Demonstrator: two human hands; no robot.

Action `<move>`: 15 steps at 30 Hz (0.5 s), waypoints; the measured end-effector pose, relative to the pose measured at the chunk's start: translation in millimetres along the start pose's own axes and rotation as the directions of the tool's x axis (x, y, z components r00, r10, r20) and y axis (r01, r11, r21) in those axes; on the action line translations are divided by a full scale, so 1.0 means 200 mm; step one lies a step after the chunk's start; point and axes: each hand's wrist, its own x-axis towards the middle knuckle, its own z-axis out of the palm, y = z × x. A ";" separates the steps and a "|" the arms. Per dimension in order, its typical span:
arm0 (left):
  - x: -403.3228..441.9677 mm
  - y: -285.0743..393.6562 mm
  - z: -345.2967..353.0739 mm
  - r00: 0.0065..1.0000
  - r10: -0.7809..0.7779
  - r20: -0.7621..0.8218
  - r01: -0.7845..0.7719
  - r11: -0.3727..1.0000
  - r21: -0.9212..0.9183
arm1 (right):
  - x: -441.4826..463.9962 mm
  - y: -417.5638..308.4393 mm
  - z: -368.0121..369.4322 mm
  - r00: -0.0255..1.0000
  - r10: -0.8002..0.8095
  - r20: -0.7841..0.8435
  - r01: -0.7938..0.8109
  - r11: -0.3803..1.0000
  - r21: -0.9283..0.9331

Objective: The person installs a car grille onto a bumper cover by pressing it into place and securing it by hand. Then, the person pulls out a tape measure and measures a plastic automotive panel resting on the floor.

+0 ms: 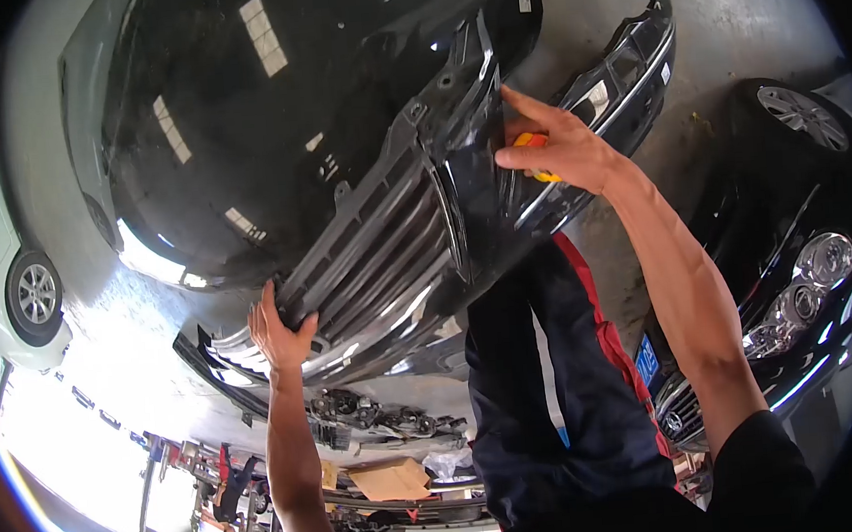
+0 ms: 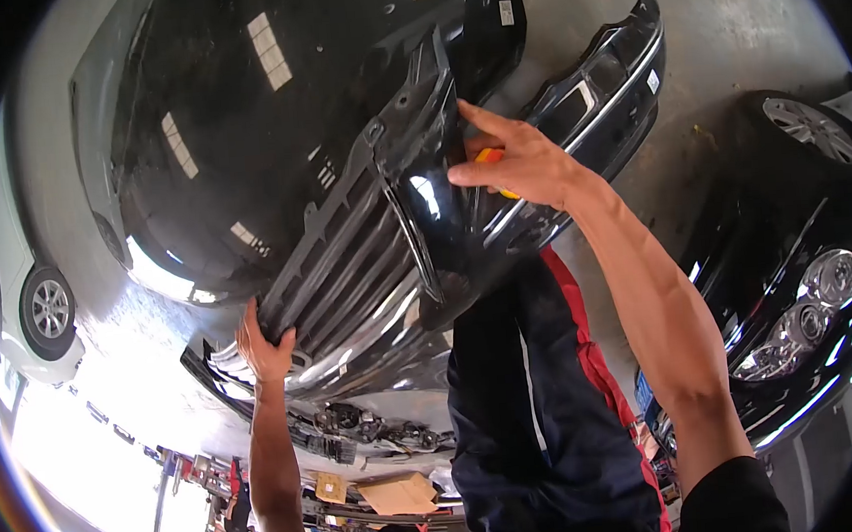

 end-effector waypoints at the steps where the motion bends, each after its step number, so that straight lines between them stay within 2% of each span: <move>1: 0.01 0.00 0.01 1.000 0.007 -0.001 -0.007 1.000 0.022 | -0.02 0.01 0.01 0.999 0.027 -0.017 -0.027 1.000 0.012; 2: 0.01 0.01 0.01 1.000 0.018 -0.003 -0.017 0.999 0.044 | 0.00 0.05 0.00 1.000 0.007 -0.010 -0.008 0.999 -0.043; 4: 0.04 0.03 -0.03 1.000 -0.001 0.016 0.001 1.000 0.029 | -0.02 -0.02 0.03 0.998 -0.004 -0.058 0.003 1.000 -0.015; 6: 0.03 0.04 -0.07 0.987 -0.102 0.125 0.100 0.995 0.024 | -0.01 -0.03 0.04 0.996 -0.005 -0.094 0.002 0.999 -0.035; 7: 0.02 0.05 -0.08 0.986 -0.110 0.124 0.108 0.994 0.026 | -0.01 -0.03 0.05 0.993 0.006 -0.122 -0.012 0.999 -0.051; 9: 0.02 0.04 -0.10 0.998 -0.029 0.052 0.036 0.990 -0.138 | -0.02 -0.06 0.07 0.993 0.041 -0.110 -0.046 0.998 -0.037; 10: 0.02 0.05 -0.11 0.998 -0.044 0.044 0.049 0.989 -0.137 | -0.01 -0.08 0.08 0.991 0.074 -0.108 -0.077 0.997 -0.022; 11: 0.00 0.05 -0.13 0.999 -0.035 -0.036 0.032 0.995 -0.094 | 0.00 -0.08 0.08 0.990 0.101 -0.100 -0.104 0.994 -0.024; 13: -0.01 0.14 -0.21 0.979 -0.019 -0.201 0.013 0.999 -0.030 | 0.01 -0.02 0.10 0.991 0.081 -0.108 -0.082 0.997 -0.007; 14: -0.02 0.21 -0.28 0.979 -0.032 -0.203 0.026 0.999 -0.034 | 0.02 -0.01 0.11 0.989 0.069 -0.131 -0.066 0.998 0.023; 15: -0.06 0.31 -0.33 0.936 -0.009 -0.352 0.019 1.000 0.023 | 0.01 -0.04 0.12 0.988 0.096 -0.121 -0.092 0.995 0.037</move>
